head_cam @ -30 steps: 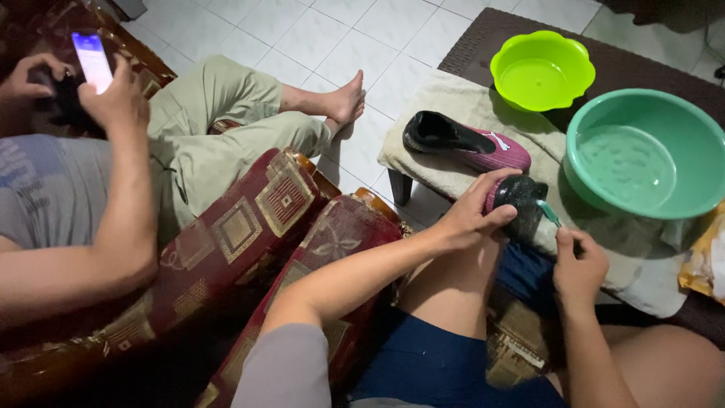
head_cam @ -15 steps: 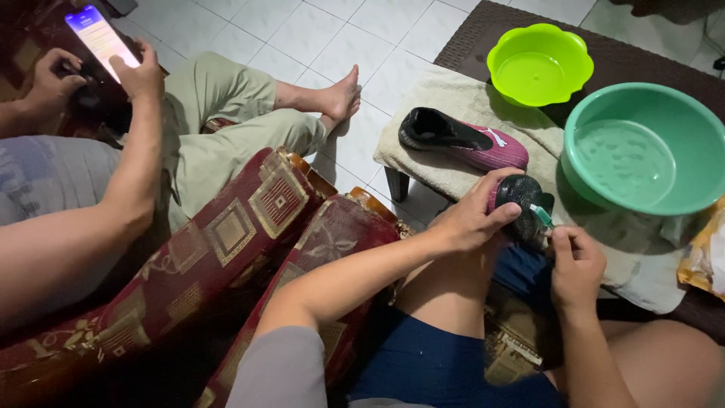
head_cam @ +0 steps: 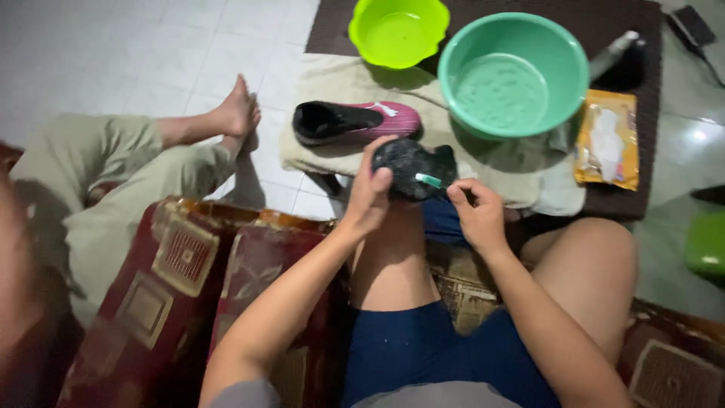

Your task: The person cleans the upper and sole of a shoe using a toothbrush dipped in a bowl of soapy water, then wipes it down with a white cloth.

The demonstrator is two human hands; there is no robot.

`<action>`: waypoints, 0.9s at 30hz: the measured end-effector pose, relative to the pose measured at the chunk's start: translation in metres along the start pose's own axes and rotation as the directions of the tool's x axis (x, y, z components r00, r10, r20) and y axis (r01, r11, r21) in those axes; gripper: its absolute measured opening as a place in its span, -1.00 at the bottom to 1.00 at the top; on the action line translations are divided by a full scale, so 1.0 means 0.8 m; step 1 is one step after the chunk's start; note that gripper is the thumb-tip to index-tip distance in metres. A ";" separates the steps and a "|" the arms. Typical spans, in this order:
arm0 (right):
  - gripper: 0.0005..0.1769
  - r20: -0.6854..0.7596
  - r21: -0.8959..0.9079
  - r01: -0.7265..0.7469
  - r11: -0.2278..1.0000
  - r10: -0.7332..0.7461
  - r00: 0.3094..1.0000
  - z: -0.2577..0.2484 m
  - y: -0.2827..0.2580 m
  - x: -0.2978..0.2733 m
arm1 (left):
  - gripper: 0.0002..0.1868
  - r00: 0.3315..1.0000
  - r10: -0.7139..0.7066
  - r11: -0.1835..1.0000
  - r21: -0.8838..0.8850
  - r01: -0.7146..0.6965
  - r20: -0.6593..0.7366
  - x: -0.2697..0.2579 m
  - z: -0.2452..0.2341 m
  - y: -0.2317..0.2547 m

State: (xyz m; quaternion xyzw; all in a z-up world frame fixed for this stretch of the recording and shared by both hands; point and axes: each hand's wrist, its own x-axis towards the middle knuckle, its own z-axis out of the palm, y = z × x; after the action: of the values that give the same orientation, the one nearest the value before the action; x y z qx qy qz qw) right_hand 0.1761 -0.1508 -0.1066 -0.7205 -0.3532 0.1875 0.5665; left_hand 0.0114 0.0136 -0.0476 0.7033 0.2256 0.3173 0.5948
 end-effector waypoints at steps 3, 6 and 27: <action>-0.64 -0.120 -0.104 -0.185 0.977 0.173 0.978 -0.003 0.059 -0.001 | -0.10 0.998 -0.050 0.998 0.027 0.051 -0.038 -0.002 0.004 0.012; -0.65 -0.136 -0.088 -0.248 0.965 0.235 0.962 0.005 0.045 -0.007 | -0.20 0.999 -0.004 0.998 0.057 0.006 -0.040 0.004 0.005 0.001; -0.65 -0.198 0.042 -0.335 0.941 0.336 0.921 0.056 0.059 0.019 | -0.47 0.967 -0.241 0.956 0.149 0.252 -0.083 0.038 -0.075 0.001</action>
State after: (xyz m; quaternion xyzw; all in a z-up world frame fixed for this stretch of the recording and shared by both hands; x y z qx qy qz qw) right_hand 0.1703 -0.1147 -0.1624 -0.7834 -0.1644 0.2087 0.5618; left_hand -0.0103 0.0761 -0.0359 0.7042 0.3550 0.2442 0.5643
